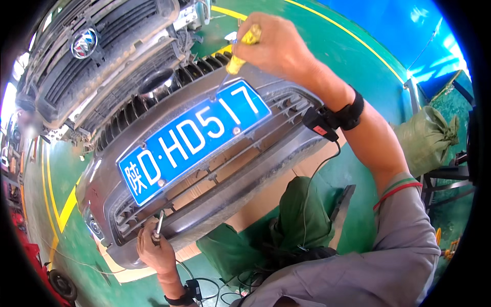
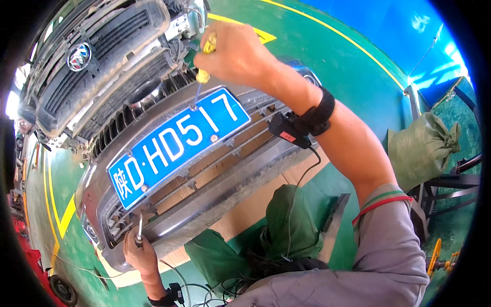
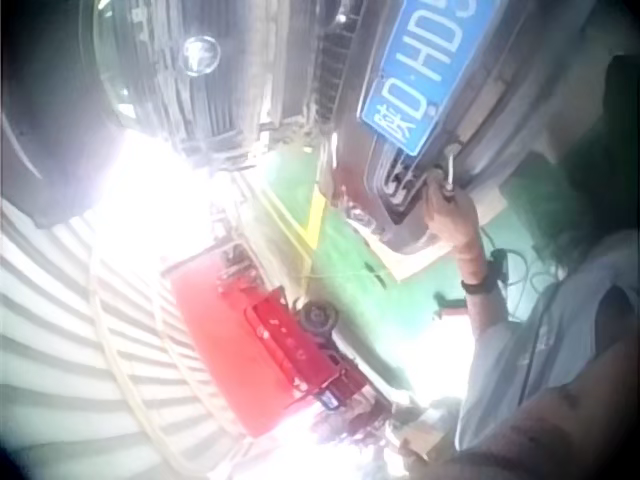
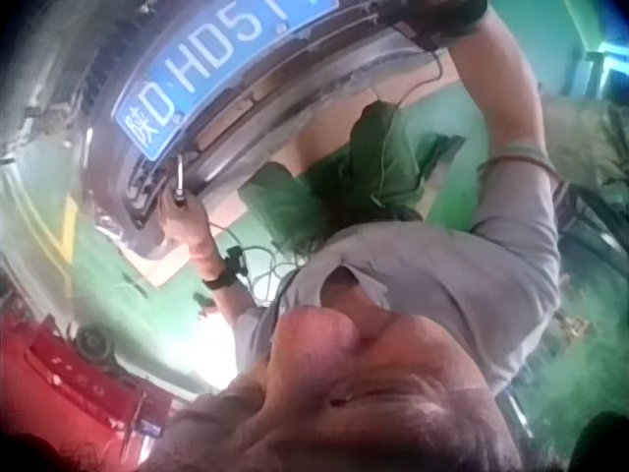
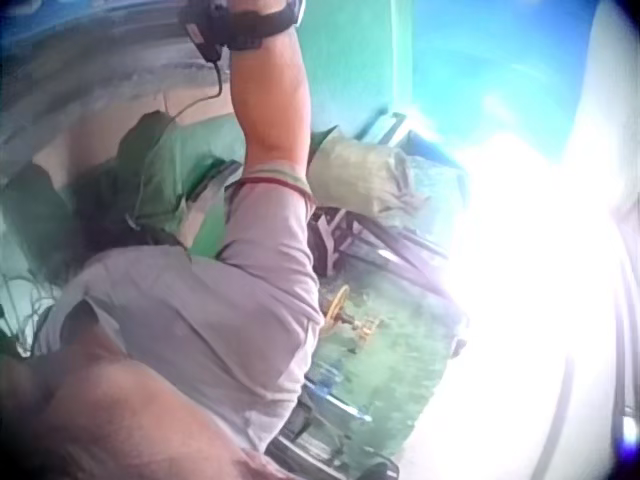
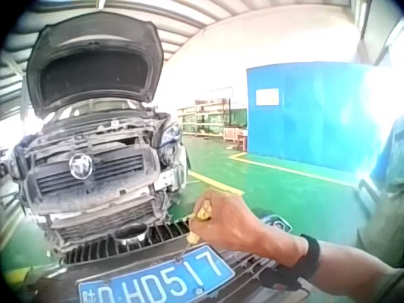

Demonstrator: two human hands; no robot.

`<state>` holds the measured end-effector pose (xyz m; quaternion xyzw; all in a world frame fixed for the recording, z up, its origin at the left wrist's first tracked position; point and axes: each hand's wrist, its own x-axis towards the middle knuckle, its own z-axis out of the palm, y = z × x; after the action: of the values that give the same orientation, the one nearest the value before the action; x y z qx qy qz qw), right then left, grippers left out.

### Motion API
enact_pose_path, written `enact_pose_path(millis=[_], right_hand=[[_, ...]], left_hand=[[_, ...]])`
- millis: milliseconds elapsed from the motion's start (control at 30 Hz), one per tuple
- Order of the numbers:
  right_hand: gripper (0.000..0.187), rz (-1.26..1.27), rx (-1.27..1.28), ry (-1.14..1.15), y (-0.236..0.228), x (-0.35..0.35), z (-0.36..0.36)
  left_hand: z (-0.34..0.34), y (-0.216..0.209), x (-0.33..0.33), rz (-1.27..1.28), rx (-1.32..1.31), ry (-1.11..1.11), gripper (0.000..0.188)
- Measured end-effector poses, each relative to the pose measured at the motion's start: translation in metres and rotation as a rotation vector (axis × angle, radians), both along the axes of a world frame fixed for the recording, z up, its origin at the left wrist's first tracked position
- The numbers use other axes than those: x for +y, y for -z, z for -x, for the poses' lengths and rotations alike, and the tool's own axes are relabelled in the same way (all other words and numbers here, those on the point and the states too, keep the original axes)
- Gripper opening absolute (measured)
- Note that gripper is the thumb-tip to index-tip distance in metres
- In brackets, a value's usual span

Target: The person uses a screwdriver to remove screws from a license-plate frame on a detached car bumper, then flips the bumper over and continues to unscrew internal components from the grille and lower trim.

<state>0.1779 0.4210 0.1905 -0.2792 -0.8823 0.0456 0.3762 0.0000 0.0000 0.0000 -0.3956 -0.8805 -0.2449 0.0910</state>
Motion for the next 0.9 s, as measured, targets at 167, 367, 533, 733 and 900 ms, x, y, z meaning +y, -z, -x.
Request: enact_pose_path(millis=[167, 367, 533, 733, 900], right_hand=[[0.027, 0.138, 0.083, -0.081, 0.001, -0.005, 0.002], [0.03, 0.181, 0.103, -0.081, -0.011, -0.012, -0.001], [0.032, 0.192, 0.145, -0.085, -0.005, -0.008, -0.001], [0.033, 0.237, 0.159, -0.092, -0.005, -0.007, -0.001], [0.025, 0.166, 0.094, -0.091, -0.003, -0.006, -0.001]], left_hand=[[0.0, -0.009, -0.003, 0.028, 0.118, -0.067, 0.026], [-0.002, 0.004, 0.002, -0.028, 0.3, -0.09, 0.023], [-0.002, 0.011, 0.003, -0.035, 0.362, -0.129, 0.024], [-0.002, 0.017, 0.002, -0.042, 0.38, -0.15, 0.024], [-0.004, 0.016, 0.004, -0.049, 0.39, -0.152, 0.023]])
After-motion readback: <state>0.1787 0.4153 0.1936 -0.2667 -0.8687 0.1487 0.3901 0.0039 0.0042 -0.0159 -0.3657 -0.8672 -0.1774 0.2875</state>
